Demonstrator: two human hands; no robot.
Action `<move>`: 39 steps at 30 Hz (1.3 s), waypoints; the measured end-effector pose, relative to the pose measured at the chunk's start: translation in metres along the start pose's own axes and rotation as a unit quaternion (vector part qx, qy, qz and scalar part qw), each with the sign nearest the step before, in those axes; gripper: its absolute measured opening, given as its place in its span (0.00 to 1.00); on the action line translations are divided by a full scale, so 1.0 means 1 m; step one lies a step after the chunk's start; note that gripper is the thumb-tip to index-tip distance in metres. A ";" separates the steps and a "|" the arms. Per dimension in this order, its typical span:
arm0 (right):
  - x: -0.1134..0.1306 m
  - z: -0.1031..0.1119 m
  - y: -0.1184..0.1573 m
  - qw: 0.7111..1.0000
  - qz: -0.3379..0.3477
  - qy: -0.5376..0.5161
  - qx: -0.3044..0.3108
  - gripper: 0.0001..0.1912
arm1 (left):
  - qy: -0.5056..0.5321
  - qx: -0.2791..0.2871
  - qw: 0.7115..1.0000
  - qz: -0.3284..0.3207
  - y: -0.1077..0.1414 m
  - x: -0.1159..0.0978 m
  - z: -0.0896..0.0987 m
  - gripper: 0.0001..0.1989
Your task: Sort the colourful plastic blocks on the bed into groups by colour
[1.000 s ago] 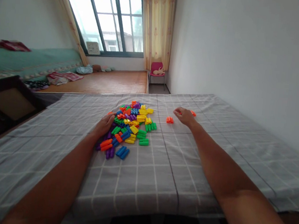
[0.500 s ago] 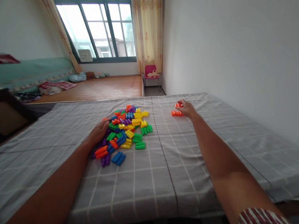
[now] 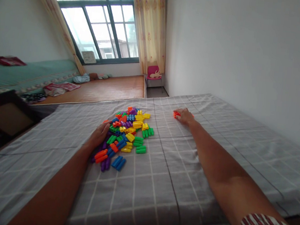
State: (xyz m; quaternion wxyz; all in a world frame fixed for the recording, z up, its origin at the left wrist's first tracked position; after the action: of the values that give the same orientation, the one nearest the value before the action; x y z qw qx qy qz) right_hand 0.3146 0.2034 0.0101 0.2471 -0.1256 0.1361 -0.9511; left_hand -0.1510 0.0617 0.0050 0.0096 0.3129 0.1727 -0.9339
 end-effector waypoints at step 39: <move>0.112 -0.021 0.006 0.990 0.074 -0.119 -0.037 0.19 | 0.003 -0.016 1.000 -0.016 0.004 -0.005 -0.001 0.24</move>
State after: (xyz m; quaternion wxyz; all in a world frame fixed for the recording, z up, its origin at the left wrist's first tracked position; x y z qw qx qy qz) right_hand 0.2159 0.1460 0.0078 0.3262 -0.2362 0.1500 -0.9029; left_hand -0.1459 0.0579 0.0067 -0.0011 0.3130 0.1931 -0.9299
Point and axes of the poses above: each hand's wrist, its own y-axis away from the middle knuckle, its own z-axis out of the back of the hand, x = y × z, the point moved 4 cm from there along -y, towards the middle knuckle, and after that the axes turned 6 degrees about z, right-handed, at the moved point
